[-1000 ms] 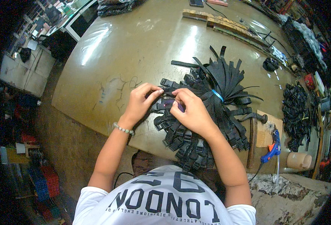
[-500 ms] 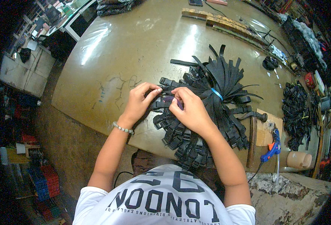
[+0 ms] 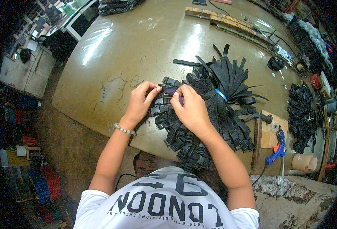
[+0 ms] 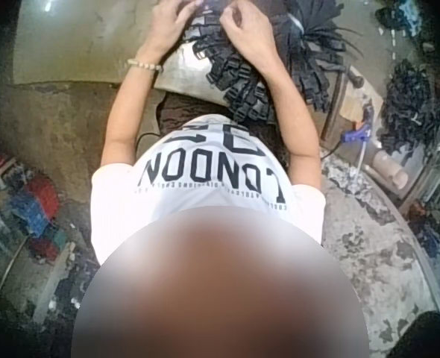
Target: The person repeatedly picks up black webbing straps and plastic buckles from a pile on a table. They thread the strap ends through the buckles and pull them tight, then place the assembled units back on the table. The process is repeated continuously throughout the clip.
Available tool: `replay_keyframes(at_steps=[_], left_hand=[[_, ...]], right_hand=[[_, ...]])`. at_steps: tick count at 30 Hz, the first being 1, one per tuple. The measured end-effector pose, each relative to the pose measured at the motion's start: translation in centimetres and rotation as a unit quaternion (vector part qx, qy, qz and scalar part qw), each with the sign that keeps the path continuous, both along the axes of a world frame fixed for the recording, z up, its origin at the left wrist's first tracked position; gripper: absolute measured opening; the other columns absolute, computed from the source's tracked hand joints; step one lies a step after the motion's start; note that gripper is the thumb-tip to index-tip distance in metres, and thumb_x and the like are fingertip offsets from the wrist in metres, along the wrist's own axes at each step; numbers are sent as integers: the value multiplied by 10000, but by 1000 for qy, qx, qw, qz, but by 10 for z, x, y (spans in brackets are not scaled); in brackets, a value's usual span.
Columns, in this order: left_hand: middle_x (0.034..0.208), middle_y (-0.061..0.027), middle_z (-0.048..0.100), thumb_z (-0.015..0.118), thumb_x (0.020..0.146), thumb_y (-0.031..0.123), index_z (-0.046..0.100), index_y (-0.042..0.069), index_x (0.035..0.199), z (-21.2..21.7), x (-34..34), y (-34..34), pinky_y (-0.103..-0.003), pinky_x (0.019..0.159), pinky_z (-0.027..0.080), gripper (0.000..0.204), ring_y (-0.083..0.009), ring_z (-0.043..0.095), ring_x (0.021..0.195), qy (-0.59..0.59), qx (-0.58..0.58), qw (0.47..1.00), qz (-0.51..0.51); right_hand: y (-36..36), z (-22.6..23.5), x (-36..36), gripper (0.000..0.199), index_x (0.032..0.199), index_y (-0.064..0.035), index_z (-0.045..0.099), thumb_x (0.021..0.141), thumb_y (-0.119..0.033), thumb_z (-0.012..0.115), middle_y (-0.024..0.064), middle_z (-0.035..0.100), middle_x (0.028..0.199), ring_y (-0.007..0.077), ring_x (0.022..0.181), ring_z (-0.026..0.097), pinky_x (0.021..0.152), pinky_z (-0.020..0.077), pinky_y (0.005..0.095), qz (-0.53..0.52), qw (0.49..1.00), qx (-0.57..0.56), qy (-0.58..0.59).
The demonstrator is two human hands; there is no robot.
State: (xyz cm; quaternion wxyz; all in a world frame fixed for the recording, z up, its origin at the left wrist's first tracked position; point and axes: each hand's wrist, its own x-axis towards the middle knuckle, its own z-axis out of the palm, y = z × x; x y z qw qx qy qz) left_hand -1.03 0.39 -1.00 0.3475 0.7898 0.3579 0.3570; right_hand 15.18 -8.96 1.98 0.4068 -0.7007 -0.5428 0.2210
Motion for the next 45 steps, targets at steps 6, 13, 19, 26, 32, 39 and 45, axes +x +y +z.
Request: replay_keyframes(at_steps=[6, 13, 19, 26, 32, 39, 45], left_hand=[[856, -142, 663, 656, 909, 162, 624, -20, 913, -2, 0, -1, -333, 709, 494, 185, -234, 634, 773, -3, 16, 1000, -5], [828, -144, 643, 651, 915, 174, 611, -27, 904, -1, 1, -4, -327, 690, 484, 205, -225, 609, 738, -3, 15, 1000, -4], [831, -151, 641, 646, 921, 172, 601, -32, 912, -3, 0, -4, -331, 691, 485, 208, -227, 608, 739, -8, 23, 1000, -15], [832, -155, 644, 622, 929, 146, 601, -24, 904, -10, 3, -2, -348, 706, 487, 174, -241, 611, 749, -10, 42, 999, 17], [1003, -133, 578, 628, 891, 219, 588, 37, 910, 35, -48, 7, -449, 860, 438, 188, -342, 537, 1027, 210, 141, 871, 421], [937, -149, 633, 632, 894, 400, 668, 24, 901, 24, -16, -4, -460, 931, 408, 378, -326, 571, 969, 247, 57, 964, 79], [714, -46, 603, 781, 807, 278, 602, 10, 769, 42, -11, -18, -289, 633, 472, 324, -127, 562, 680, 179, -141, 972, -60]], right_hand=[[0, -3, 1, 180, 890, 21, 579, 875, -158, 593, 204, 618, 846, 347, 717, 619, 670, 493, 416, -8, 1000, 2, 14], [-1, -6, 0, 181, 889, 22, 579, 872, -157, 589, 215, 619, 857, 366, 734, 623, 681, 494, 429, 4, 999, 29, -15], [1, -9, 0, 188, 885, 18, 581, 870, -170, 587, 217, 617, 863, 381, 746, 618, 689, 491, 445, -10, 999, 30, 10], [-2, -9, 0, 202, 888, 9, 582, 877, -193, 589, 210, 619, 858, 367, 732, 618, 675, 492, 434, 8, 999, 26, -25], [-1, -16, 11, 197, 922, 5, 578, 924, -191, 586, 153, 654, 797, 198, 670, 637, 623, 510, 346, -3, 991, 16, 133], [-1, -14, 15, 211, 984, 32, 575, 980, -176, 542, 96, 679, 877, 117, 721, 639, 620, 535, 268, 6, 957, 51, 284], [-10, -2, 28, 175, 1008, 23, 533, 954, -144, 541, 95, 652, 828, 110, 579, 621, 516, 514, 263, 28, 960, -5, 278]])
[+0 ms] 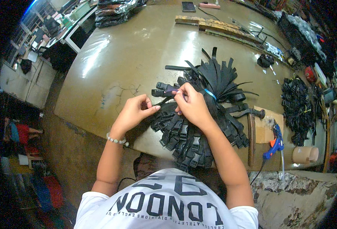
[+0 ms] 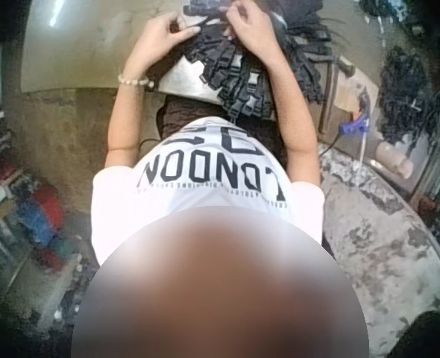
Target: The person repeatedly picks up black webbing straps and plastic buckles from a pile on a table. They thread the strap ends through the buckles and pull them tight, then place the assembled units back on the table. The process is repeated continuously throughout the clip.
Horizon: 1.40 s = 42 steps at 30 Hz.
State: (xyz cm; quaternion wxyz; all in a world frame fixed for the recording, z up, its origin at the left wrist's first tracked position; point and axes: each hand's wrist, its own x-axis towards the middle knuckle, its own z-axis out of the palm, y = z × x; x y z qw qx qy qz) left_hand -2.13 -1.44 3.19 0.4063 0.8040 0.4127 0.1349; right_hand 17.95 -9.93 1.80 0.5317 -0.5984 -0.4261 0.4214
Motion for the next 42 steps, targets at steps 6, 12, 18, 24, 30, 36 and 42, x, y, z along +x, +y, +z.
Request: replay_keyframes(at_steps=[6, 12, 18, 24, 30, 36, 42], left_hand=[[746, -67, 607, 727, 855, 274, 681, -2, 913, -4, 5, -11, -314, 670, 462, 285, -170, 546, 723, -21, 104, 994, -41], [799, -107, 641, 638, 918, 283, 699, 6, 911, -22, 21, -2, -336, 711, 440, 284, -232, 547, 789, -32, 62, 997, -43], [785, -1, 650, 623, 954, 226, 672, -36, 956, -33, 23, -2, -227, 647, 428, 267, -53, 518, 711, -142, -89, 985, 48], [761, 6, 627, 628, 950, 229, 670, -35, 938, -37, 21, -5, -228, 634, 426, 268, -47, 505, 712, -150, -28, 987, 58], [657, -46, 580, 639, 929, 218, 681, -20, 916, -41, 21, -3, -273, 545, 370, 243, -83, 449, 604, -170, -34, 983, 62], [665, -48, 599, 635, 931, 225, 686, -21, 945, -48, 19, 1, -267, 553, 385, 251, -72, 460, 611, -186, -46, 980, 52], [700, -71, 640, 626, 937, 241, 681, -27, 947, -50, 20, 4, -275, 583, 422, 273, -80, 499, 632, -186, -48, 980, 42]], right_hand=[[-3, 6, 1, 146, 975, -9, 462, 1009, -150, 443, 98, 644, 857, 131, 625, 626, 557, 527, 267, 33, 996, -29, -72], [-8, 5, -4, 183, 915, 9, 481, 937, -163, 537, 126, 618, 729, 171, 612, 633, 573, 508, 331, -9, 999, -14, -35], [-9, 7, -3, 217, 793, 30, 521, 833, -161, 616, 173, 583, 745, 269, 673, 610, 623, 472, 395, 6, 986, -31, -162], [-10, 11, -9, 203, 816, 14, 574, 844, -182, 618, 164, 572, 778, 325, 673, 580, 634, 474, 407, 19, 958, 10, -286], [-11, 10, -10, 211, 832, -7, 594, 858, -215, 618, 155, 569, 796, 318, 693, 586, 652, 479, 416, 27, 956, 2, -292], [-12, 9, -12, 200, 851, -23, 604, 861, -223, 615, 146, 576, 817, 313, 706, 595, 669, 491, 416, 33, 952, -1, -304], [-13, 11, -13, 193, 887, -22, 594, 873, -215, 607, 154, 591, 809, 304, 719, 613, 670, 498, 409, 49, 949, -11, -312]])
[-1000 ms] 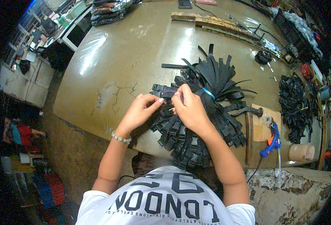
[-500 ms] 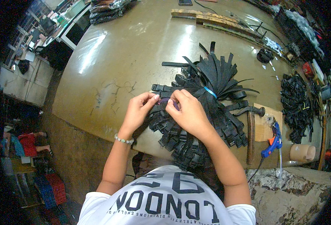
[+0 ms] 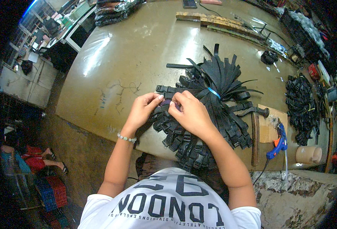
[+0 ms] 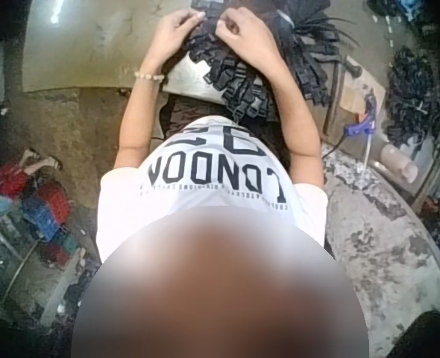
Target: The person repeatedly picks up black webbing straps and plastic buckles from a pile on a table. They thread the strap ends through the buckles and pull them tight, then place the assembled units back on the table. The process is repeated continuously throughout the clip.
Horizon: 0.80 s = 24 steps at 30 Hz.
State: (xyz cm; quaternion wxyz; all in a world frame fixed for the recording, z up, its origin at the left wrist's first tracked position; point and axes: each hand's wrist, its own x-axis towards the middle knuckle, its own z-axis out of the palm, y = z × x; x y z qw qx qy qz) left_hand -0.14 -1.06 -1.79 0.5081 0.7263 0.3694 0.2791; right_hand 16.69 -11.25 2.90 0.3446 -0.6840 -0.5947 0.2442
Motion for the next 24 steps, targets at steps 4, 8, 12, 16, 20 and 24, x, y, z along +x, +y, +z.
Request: replay_keyframes(at_steps=[4, 8, 12, 16, 20, 24], left_hand=[[721, -101, 647, 597, 951, 233, 643, -31, 945, 10, 0, 1, -326, 621, 459, 268, -189, 579, 644, 48, 40, 998, -9], [800, -138, 617, 567, 959, 207, 594, -16, 957, 21, 4, -7, -382, 727, 474, 225, -309, 599, 766, 134, 219, 966, 10], [875, -155, 583, 552, 960, 175, 559, 11, 950, 24, 14, -11, -410, 810, 451, 165, -319, 573, 856, 115, 439, 890, 39], [865, -173, 592, 535, 973, 140, 538, -8, 960, 23, 19, -8, -420, 806, 455, 148, -340, 580, 835, 98, 390, 915, 16], [841, -162, 603, 522, 983, 138, 529, 2, 958, 17, 20, -8, -406, 785, 453, 138, -323, 590, 810, 104, 380, 919, 32], [814, -147, 611, 515, 988, 141, 522, 12, 956, 12, 21, -8, -400, 756, 449, 133, -314, 597, 796, 105, 383, 917, 36]], right_hand=[[0, 6, 6, 196, 912, -4, 569, 917, -200, 576, 161, 614, 729, 270, 614, 620, 587, 493, 389, -57, 986, -6, 155], [1, 9, 7, 185, 914, 22, 549, 917, -160, 581, 141, 626, 645, 187, 486, 612, 473, 479, 333, -93, 976, -32, 195], [1, 6, 7, 182, 908, 29, 549, 892, -144, 601, 140, 623, 634, 188, 499, 631, 486, 491, 326, -95, 980, -38, 171], [2, 3, 8, 173, 908, 31, 547, 890, -134, 596, 140, 614, 622, 190, 483, 622, 483, 488, 328, -84, 987, -14, 134], [2, 3, 8, 173, 917, 33, 541, 891, -130, 592, 141, 607, 611, 192, 485, 625, 481, 485, 335, -90, 982, -20, 166], [2, 3, 8, 177, 925, 31, 536, 893, -134, 591, 137, 605, 603, 191, 486, 627, 481, 483, 339, -104, 979, -27, 175]])
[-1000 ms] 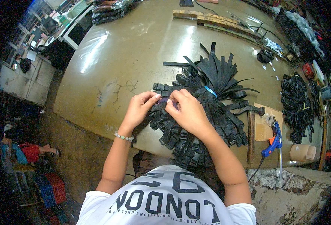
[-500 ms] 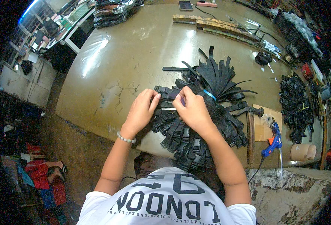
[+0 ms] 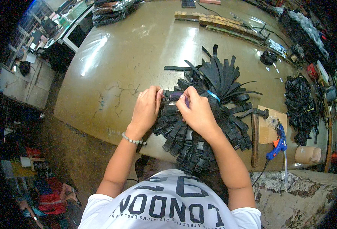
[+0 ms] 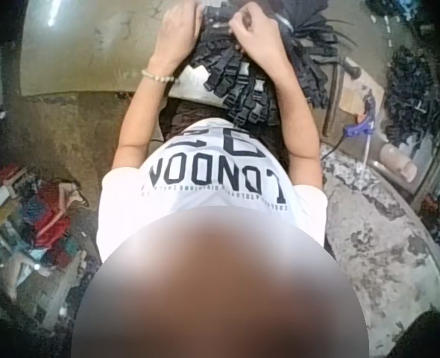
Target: The person repeatedly picks up black webbing straps and plastic buckles from a pile on a table. They thread the strap ends through the buckles and pull them tight, then place the assembled units back on the table. The process is repeated continuously throughout the clip.
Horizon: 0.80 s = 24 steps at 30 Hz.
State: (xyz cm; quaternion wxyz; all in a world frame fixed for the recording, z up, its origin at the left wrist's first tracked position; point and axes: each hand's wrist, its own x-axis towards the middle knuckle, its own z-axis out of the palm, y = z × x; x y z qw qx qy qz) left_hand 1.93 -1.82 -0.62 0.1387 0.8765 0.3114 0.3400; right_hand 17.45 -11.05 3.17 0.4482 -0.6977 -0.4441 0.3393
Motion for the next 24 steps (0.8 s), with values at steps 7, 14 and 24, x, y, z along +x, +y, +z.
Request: replay_keyframes(at_steps=[7, 14, 24], left_hand=[[813, -137, 623, 508, 992, 142, 513, 17, 952, 3, 0, 1, -399, 746, 447, 132, -306, 606, 790, 5, -9, 1000, 5], [790, -138, 642, 489, 999, 159, 513, 20, 947, -11, 2, 4, -408, 733, 452, 151, -319, 621, 747, -10, -51, 999, 15], [1051, -154, 639, 626, 895, 221, 620, 41, 958, 71, -75, 11, -467, 874, 448, 191, -314, 580, 1012, 129, 43, 934, 330]], right_hand=[[3, -8, -1, 180, 906, 32, 556, 876, -139, 601, 197, 610, 638, 271, 534, 639, 527, 488, 375, 3, 998, 18, -58], [3, -8, -2, 195, 902, 32, 559, 873, -155, 607, 204, 622, 667, 310, 571, 638, 557, 491, 391, 13, 994, 18, -110], [-3, 11, 7, 176, 927, 1, 519, 946, -171, 554, 121, 651, 675, 172, 481, 594, 490, 464, 328, 13, 999, -5, 32]])
